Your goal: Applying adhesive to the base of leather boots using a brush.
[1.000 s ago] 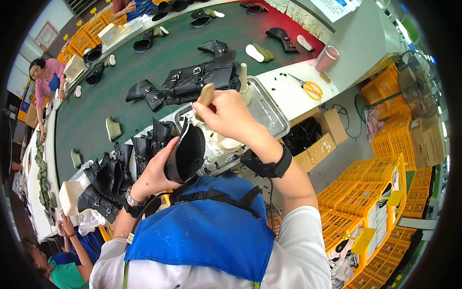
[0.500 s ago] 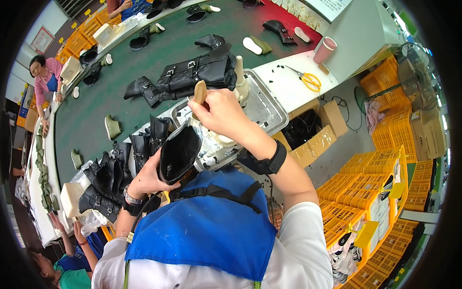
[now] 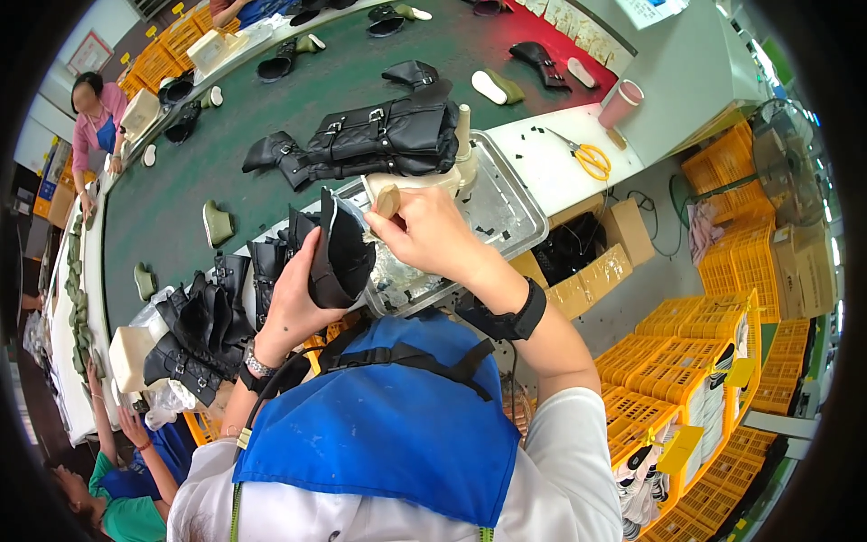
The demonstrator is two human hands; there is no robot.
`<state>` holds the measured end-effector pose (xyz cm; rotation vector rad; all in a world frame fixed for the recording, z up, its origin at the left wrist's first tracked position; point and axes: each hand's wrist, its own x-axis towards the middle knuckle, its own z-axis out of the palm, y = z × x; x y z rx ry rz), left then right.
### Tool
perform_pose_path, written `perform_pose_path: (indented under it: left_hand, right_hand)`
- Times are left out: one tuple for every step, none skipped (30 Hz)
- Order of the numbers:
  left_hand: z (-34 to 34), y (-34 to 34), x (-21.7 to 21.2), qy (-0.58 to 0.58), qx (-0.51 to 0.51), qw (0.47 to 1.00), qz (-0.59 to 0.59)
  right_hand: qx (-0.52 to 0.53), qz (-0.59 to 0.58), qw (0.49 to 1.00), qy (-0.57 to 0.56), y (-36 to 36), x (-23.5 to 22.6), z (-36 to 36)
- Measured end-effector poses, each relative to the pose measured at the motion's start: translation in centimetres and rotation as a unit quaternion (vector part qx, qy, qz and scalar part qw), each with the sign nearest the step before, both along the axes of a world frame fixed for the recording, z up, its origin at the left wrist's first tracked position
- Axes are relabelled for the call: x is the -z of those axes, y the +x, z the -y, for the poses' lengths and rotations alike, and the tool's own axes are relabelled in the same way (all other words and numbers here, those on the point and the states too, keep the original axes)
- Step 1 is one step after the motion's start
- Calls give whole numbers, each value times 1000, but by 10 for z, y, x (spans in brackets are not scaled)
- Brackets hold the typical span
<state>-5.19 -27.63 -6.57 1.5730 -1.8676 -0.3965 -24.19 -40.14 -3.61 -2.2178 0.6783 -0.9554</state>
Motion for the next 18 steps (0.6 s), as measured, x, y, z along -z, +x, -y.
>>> perform_pose_path:
  left_hand:
    - [0,-2,-1,12,-4,1000,7]
    - [1,-2,0,11,-7,1000,7]
    - [2,-2,4,1,-22,999,24]
    - [2,-1,6,-8,-38,998,41]
    - [2,0,6,-8,-43,998,40]
    - [3,1,7,-18,-57,996,63]
    - [3,1,7,-27,-68,994,84]
    - [3,0,7,-27,-69,994,83]
    - [3,-1,6,-31,-71,994,76]
    - [3,-2,5,-35,-72,994,69]
    - [2,-3,5,-35,-72,994,68]
    - [2,-3,5,-32,-70,995,61]
    - [2,-4,5,-29,-68,996,53]
    - [1,-4,5,-29,-69,996,52]
    - [1,-5,4,-32,-56,997,46]
    - [0,-5,3,-35,-44,998,39]
    - [0,-6,4,-35,-43,998,39]
    - [-1,-7,4,-34,-41,998,37]
  right_hand:
    - [-3,0,1000,-1,0,2,0]
    - [17,23,999,21,0,4,0]
    - [36,47,997,44,0,5,0]
    - [32,46,997,44,-1,3,-2]
    - [51,64,989,125,-3,1,-5]
    - [71,80,973,206,-4,-3,-9]
    - [59,96,962,248,-3,-7,-15]
    - [57,94,963,247,-2,-1,-16]
    - [61,93,972,206,0,10,-15]
    - [65,93,980,165,2,19,-15]
    - [81,109,979,150,4,24,-15]
    - [81,109,979,150,5,25,-14]
    - [92,117,982,114,6,25,-14]
    - [103,124,984,78,7,25,-12]
    - [103,124,984,78,9,26,-10]
    - [106,120,986,39,10,28,-8]
    - [109,115,987,0,11,29,-6]
    - [110,115,987,1,12,29,-6]
